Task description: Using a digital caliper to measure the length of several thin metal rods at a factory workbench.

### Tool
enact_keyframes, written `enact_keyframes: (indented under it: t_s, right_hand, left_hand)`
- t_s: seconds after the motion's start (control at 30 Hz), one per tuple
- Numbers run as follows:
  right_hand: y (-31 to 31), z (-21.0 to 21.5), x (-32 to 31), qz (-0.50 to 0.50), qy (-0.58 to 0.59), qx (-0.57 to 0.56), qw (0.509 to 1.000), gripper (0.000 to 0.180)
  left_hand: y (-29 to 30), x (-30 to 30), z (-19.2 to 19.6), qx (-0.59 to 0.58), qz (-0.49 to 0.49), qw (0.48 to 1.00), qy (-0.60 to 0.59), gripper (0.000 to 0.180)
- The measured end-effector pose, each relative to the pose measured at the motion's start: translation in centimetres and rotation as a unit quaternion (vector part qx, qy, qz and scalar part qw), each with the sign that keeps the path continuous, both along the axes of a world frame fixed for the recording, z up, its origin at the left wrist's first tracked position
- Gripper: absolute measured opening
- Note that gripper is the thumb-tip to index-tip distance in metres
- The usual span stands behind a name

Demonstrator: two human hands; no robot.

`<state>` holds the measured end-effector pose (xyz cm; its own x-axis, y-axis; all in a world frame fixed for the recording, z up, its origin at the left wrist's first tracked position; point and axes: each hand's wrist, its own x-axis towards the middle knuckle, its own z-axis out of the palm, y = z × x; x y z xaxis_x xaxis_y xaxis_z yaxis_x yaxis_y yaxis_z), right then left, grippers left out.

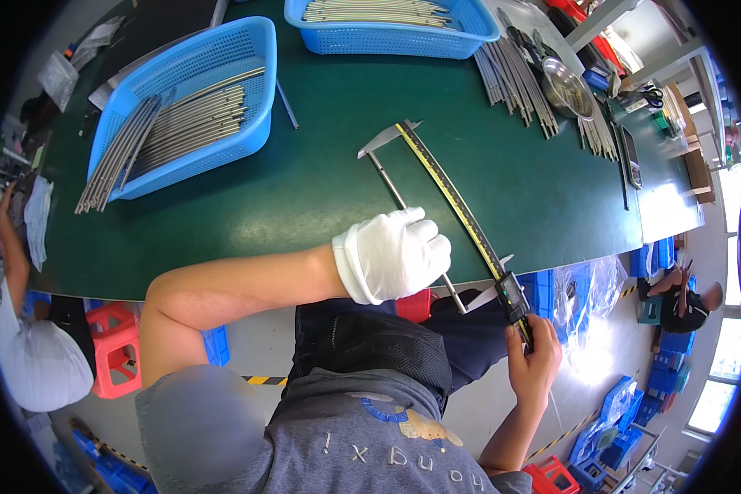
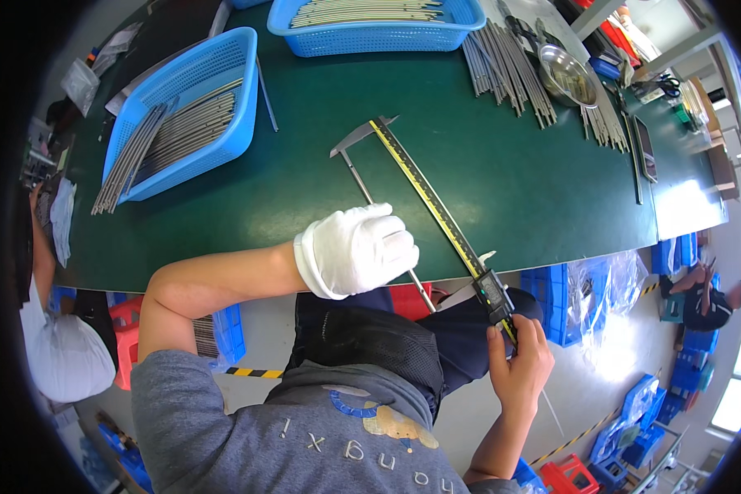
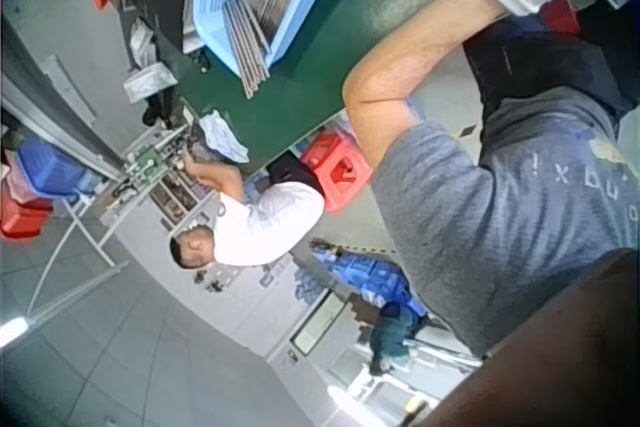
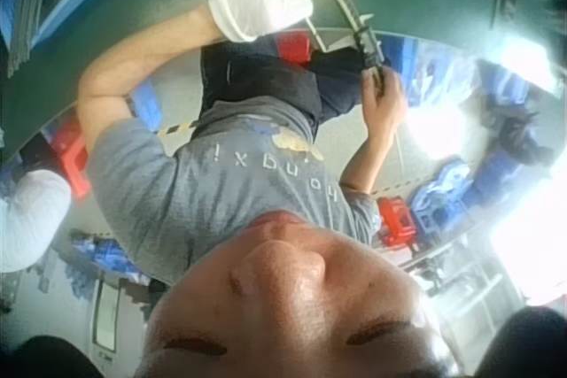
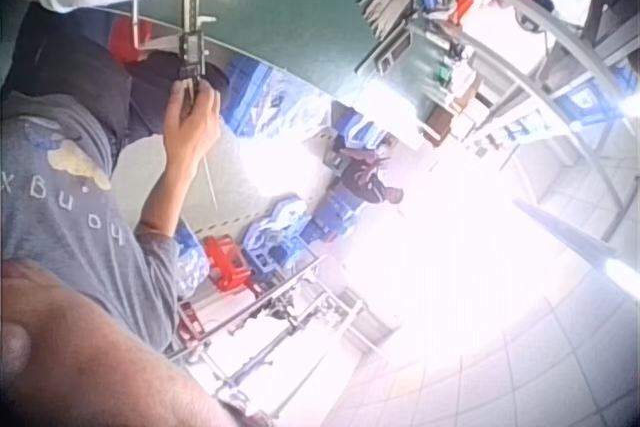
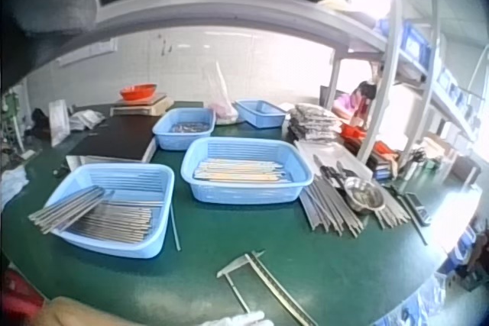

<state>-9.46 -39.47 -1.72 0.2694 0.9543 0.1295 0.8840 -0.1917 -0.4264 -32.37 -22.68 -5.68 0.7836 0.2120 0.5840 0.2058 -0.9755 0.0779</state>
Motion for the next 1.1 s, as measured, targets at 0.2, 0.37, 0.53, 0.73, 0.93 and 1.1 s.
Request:
enact_keyframes:
  t_s: [0.2,0.37,0.53,0.73,0.93,1.1]
  right_hand:
    - [-0.08,0.14,-0.13,-0.009,0.004,-0.008,1.000,0.025]
    - [-0.03,-0.38,0.09,0.000,0.006,0.022,1.000,0.025]
    - [-0.01,-0.72,-0.01,-0.010,0.018,0.027,0.999,0.024]
    - [-0.05,-0.75,-0.15,-0.001,0.020,0.029,0.999,0.023]
    - [-0.02,-0.68,-0.17,0.005,0.022,0.026,0.999,0.023]
    - [-0.21,-0.61,-0.03,0.013,0.023,0.026,0.999,0.023]
  left_hand:
    - [0.14,-0.16,0.45,-0.041,0.003,0.999,0.026,0.014]
    - [0.39,-0.42,0.85,-0.073,-0.002,0.997,0.012,0.018]
    - [0.67,-0.34,0.83,-0.068,-0.006,0.997,0.037,0.018]
    - [0.87,-0.25,0.91,-0.060,-0.026,0.998,0.018,0.018]
    - [0.87,-0.42,0.95,-0.064,-0.024,0.997,0.019,0.018]
    - [0.78,-0.36,0.97,-0.065,-0.019,0.998,0.017,0.017]
